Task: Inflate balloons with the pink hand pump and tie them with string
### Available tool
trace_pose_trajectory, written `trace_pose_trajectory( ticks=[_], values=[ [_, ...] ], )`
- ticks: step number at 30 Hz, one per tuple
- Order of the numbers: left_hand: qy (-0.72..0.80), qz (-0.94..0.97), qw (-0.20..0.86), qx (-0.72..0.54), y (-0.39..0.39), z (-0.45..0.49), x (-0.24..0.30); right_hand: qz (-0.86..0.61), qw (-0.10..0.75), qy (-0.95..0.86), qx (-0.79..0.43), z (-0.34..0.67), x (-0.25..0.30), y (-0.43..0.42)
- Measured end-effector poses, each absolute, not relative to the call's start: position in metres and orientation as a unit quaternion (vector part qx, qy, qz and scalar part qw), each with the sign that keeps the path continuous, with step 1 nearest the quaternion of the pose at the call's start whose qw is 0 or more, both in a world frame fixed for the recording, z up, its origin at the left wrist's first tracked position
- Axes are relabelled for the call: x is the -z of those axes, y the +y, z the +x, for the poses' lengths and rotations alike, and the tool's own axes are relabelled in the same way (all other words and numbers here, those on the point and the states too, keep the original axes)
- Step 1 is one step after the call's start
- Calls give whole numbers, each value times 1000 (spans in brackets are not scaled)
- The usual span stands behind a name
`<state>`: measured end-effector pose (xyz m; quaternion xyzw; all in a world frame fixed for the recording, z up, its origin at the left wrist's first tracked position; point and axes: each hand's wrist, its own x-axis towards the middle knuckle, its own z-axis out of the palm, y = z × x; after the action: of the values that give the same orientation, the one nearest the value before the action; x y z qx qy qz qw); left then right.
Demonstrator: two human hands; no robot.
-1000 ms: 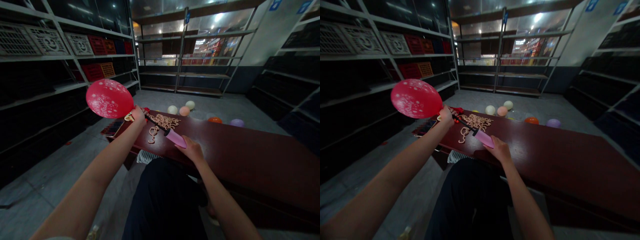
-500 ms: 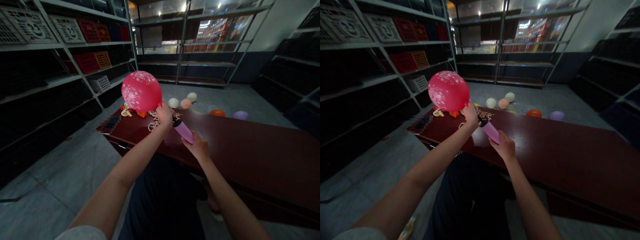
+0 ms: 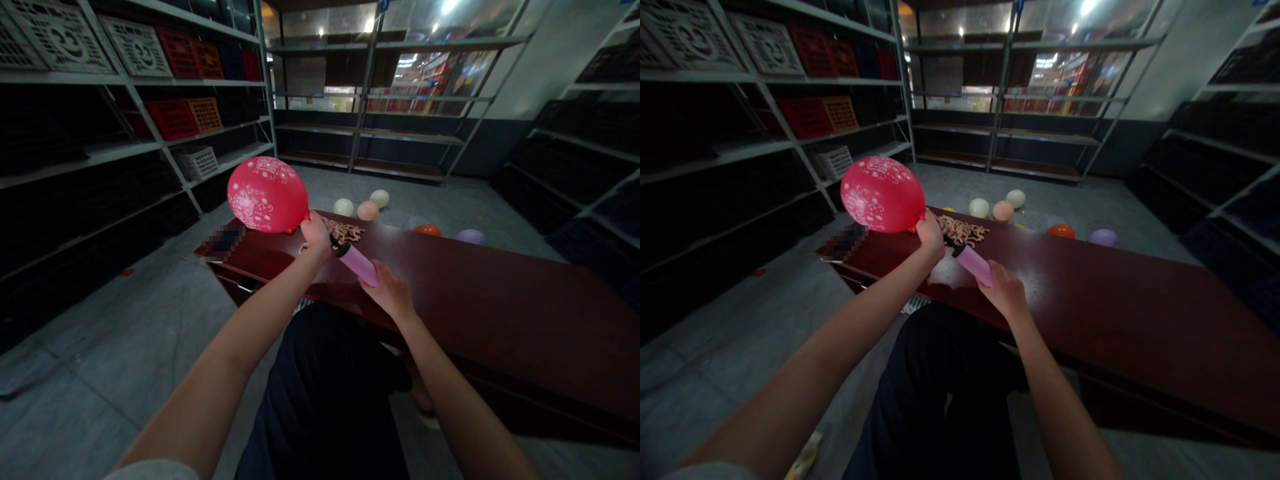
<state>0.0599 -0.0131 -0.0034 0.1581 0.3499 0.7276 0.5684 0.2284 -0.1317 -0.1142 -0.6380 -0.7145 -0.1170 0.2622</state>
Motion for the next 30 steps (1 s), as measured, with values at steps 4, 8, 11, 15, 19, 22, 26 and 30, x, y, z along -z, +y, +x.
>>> trace_pose_trajectory(
  ticks=[4,8,11,15,19,22,26,30],
  values=[
    [367,164,547,-734,-4,28,-4,-616,259,-734,116,229,113,-134],
    [366,131,549,-740,3,-10,-16,-595,263,-751,116,227,110,-134],
    [363,134,535,-751,5,-30,-30,-590,261,-756,111,224,108,-134],
    [359,142,511,-768,7,-29,-47,-594,281,-745,114,225,109,-132],
    [335,171,486,-788,12,3,-58,-616,314,-714,109,233,114,-130],
    [319,201,501,-779,11,39,-60,-631,332,-695,91,237,115,-130],
    [316,225,539,-748,-3,90,-48,-652,356,-664,87,239,116,-129],
    [329,245,571,-711,-18,123,-27,-669,360,-642,100,239,118,-128]
  ],
)
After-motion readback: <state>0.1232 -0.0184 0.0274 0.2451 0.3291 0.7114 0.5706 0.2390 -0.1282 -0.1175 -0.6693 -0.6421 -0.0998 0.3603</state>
